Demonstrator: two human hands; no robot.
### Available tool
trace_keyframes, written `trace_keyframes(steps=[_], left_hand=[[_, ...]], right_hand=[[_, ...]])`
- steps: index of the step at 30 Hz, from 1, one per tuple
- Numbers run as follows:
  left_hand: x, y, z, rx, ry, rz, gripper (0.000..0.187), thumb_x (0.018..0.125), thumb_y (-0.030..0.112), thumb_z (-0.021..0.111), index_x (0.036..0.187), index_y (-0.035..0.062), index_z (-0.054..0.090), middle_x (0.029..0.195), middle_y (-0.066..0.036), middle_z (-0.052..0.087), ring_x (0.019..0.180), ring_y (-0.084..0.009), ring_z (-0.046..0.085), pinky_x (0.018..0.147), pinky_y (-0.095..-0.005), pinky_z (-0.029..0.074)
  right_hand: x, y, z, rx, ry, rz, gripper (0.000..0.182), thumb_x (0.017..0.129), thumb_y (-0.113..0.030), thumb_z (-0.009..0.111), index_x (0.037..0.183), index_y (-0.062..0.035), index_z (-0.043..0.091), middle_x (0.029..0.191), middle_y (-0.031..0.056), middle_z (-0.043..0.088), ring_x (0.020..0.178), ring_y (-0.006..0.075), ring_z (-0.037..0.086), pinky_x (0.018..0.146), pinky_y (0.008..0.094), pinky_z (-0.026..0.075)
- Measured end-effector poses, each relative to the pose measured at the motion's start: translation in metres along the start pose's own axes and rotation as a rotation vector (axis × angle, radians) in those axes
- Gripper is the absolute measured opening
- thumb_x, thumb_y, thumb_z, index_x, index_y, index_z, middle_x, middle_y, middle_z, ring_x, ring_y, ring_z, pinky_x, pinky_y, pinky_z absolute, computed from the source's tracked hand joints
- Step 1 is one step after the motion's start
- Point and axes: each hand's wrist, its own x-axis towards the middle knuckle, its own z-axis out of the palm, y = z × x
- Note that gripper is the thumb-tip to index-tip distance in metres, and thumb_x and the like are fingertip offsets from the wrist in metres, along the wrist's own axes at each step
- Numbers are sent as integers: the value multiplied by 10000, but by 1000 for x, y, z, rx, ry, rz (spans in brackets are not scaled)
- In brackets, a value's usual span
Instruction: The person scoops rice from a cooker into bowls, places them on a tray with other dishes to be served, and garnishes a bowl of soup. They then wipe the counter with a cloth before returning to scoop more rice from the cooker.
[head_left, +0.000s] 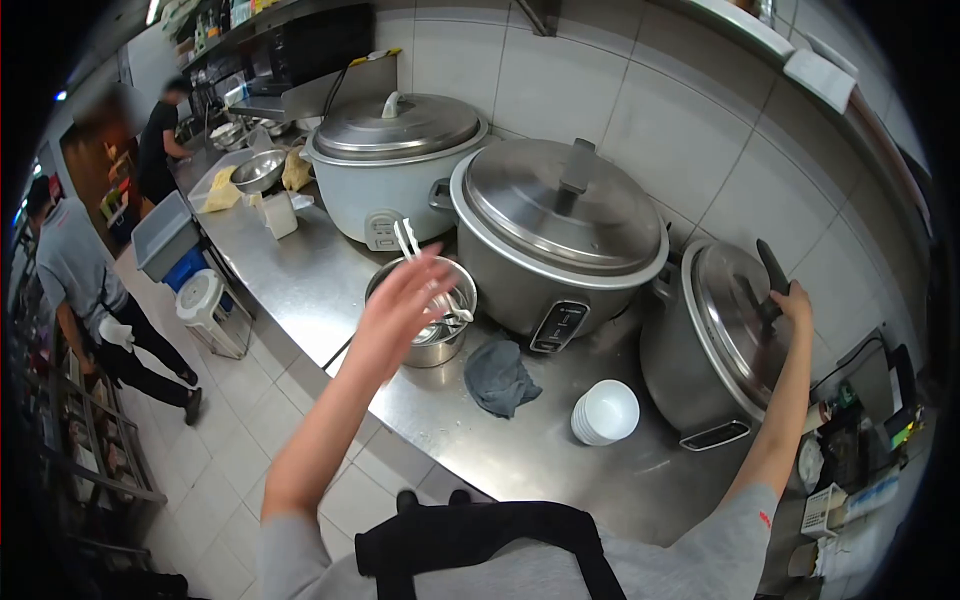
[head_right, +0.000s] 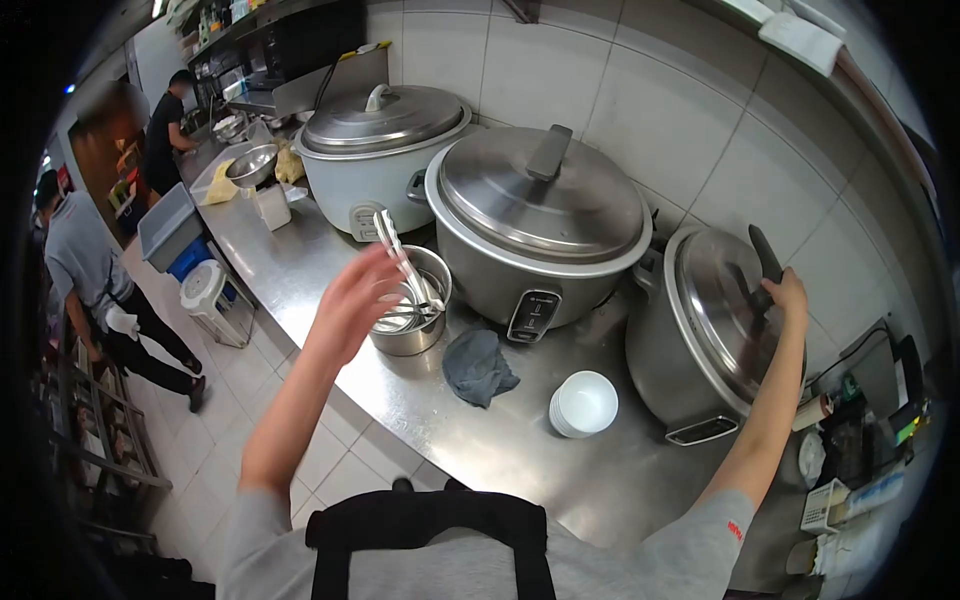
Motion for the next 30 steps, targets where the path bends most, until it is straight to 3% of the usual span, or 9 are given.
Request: trace_keyframes(steps=[2,4,6,8,9,13,16,21,30], left_hand=[[97,-2,32,-252,-176,-89,565,915,249,522,1384,52,274,1372,-205,356,1230,-289,418,992,-365,391],[187,-23,66,-290,-97,-264,683,895,297,559,1405,65,167,1354,-238,328,1213,-328,416,1014,-364,371],[248,-47,87,-307,-130,-361,569,886,302,571,1318,33,317,1235,-218,422,1112,-319,482,957,-400,429],[264,-53,105,-317,-48,-495,377,868,227,595,1143,10,455,1005,-191,528,861,-283,581,728,-381,536],[273,-57,114,-314,-49,-496,377,868,227,595,1143,10,455,1005,-191,528,861,-283,581,728,-381,536],[297,-46,122,-109,9,-435,80,831,44,539,855,-29,514,675,-136,553,462,-203,541,345,-263,444],[340,24,64,-465,-174,-638,209,878,105,542,987,-52,457,811,-152,551,603,-113,540,405,-153,453],[368,103,-27,-397,-76,-379,317,861,148,602,1044,-93,509,819,-137,586,609,-122,589,448,-138,478],[429,68,-170,39,285,-166,241,881,167,585,968,-48,521,793,-90,598,588,-89,570,430,-142,474]], right_hand=[[-6,2,6,-38,72,-28,549,697,-363,714,997,42,495,925,239,624,868,389,614,732,442,474],[-8,4,12,-65,128,-47,583,707,-366,704,1048,32,448,933,253,614,895,406,599,751,457,468],[-12,0,10,-91,125,-37,612,715,-356,701,1106,27,425,973,249,608,927,411,586,779,459,464],[-14,1,13,-110,114,-16,645,724,-346,697,1164,22,403,1013,246,602,960,416,573,807,461,459],[-14,4,14,-124,124,-32,642,722,-340,699,1165,18,403,1008,242,605,957,413,575,806,460,460],[-19,-3,8,-162,113,-13,642,691,-336,726,1144,13,434,984,228,617,942,398,585,795,452,465],[-19,-1,-3,-42,54,31,614,653,-332,754,1084,15,489,962,224,623,925,383,596,777,443,468],[-15,-4,-9,-7,17,117,567,606,-313,774,996,33,551,953,219,629,912,364,608,776,414,467],[-10,-13,-19,110,29,234,580,587,-278,773,1023,49,574,910,200,646,877,325,622,780,376,461]])
